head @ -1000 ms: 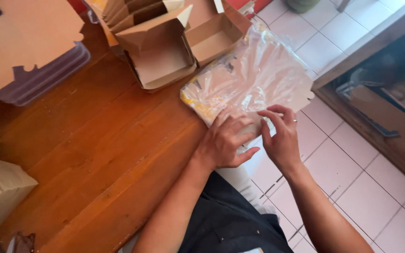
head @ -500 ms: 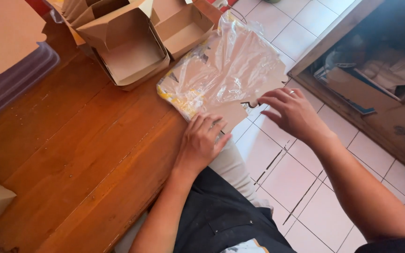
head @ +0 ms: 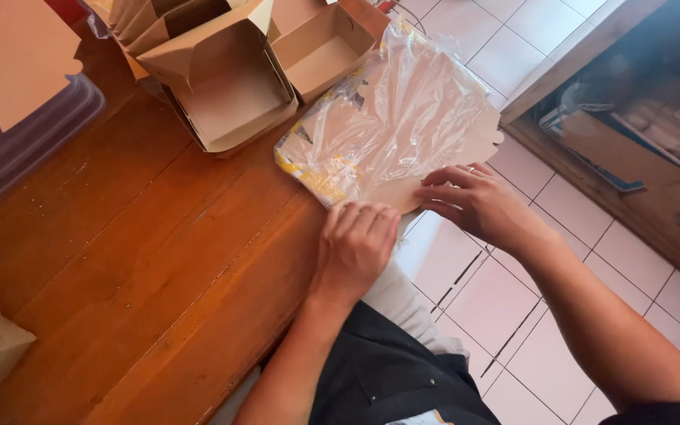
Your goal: The person folds flat cardboard pieces into small rectangular boxes on a wooden table. They fold the side flaps, tuck tabs into slots, and stack the finished boxes. The process is repeated with a second flat piece.
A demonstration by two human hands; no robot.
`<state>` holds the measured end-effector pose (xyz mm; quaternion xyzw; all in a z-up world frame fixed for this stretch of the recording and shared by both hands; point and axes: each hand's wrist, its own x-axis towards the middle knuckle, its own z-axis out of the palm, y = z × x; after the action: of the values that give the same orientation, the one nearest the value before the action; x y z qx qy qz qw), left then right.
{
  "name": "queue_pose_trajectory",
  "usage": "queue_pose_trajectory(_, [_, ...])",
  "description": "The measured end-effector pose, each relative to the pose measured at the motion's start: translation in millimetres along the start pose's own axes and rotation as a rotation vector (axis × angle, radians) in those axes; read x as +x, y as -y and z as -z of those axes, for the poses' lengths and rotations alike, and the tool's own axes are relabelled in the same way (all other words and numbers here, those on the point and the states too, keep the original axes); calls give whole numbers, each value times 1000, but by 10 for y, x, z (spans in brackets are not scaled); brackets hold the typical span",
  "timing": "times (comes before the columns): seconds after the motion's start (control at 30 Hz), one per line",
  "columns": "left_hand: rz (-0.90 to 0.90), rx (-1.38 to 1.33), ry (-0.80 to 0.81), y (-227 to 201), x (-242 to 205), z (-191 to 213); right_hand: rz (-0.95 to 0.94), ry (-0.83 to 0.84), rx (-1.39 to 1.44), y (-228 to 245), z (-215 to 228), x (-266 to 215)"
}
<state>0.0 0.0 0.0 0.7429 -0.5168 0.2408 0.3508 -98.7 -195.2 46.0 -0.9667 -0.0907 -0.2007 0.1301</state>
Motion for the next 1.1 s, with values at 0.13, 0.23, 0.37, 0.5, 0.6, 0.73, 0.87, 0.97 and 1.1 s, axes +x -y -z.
queue_pose_trajectory(0.13, [-7, 61, -84, -128, 150, 25, 83, -24, -130, 2, -3, 52])
queue_pose_trajectory(0.23, [9, 55, -90, -146, 111, 57, 126, -53, -212, -70, -106, -47])
queue_pose_trajectory(0.37, [59, 58, 93, -57, -92, 218, 110, -110, -206, -22, -107, -149])
queue_pose_trajectory(0.5, [83, -6, 114, -16, -237, 291, 79, -155, -139, 91, -28, -210])
queue_pose_trajectory(0.6, [11, -59, 135, -60, -219, 420, 47, -175, -154, 150, 11, -309])
queue_pose_trajectory(0.73, [-3, -29, 121, -118, -302, 400, 18, -189, -159, 187, 112, -433])
queue_pose_trajectory(0.87, [46, -12, 222, -75, -412, 403, -31, -191, -115, 268, 262, -454])
queue_pose_trajectory(0.97, [92, -154, 227, -89, -399, 496, -4, -157, -148, 480, 398, -397])
queue_pose_trajectory(1.1, [132, -258, 125, -88, -396, 500, 67, -92, -124, 836, 624, -277])
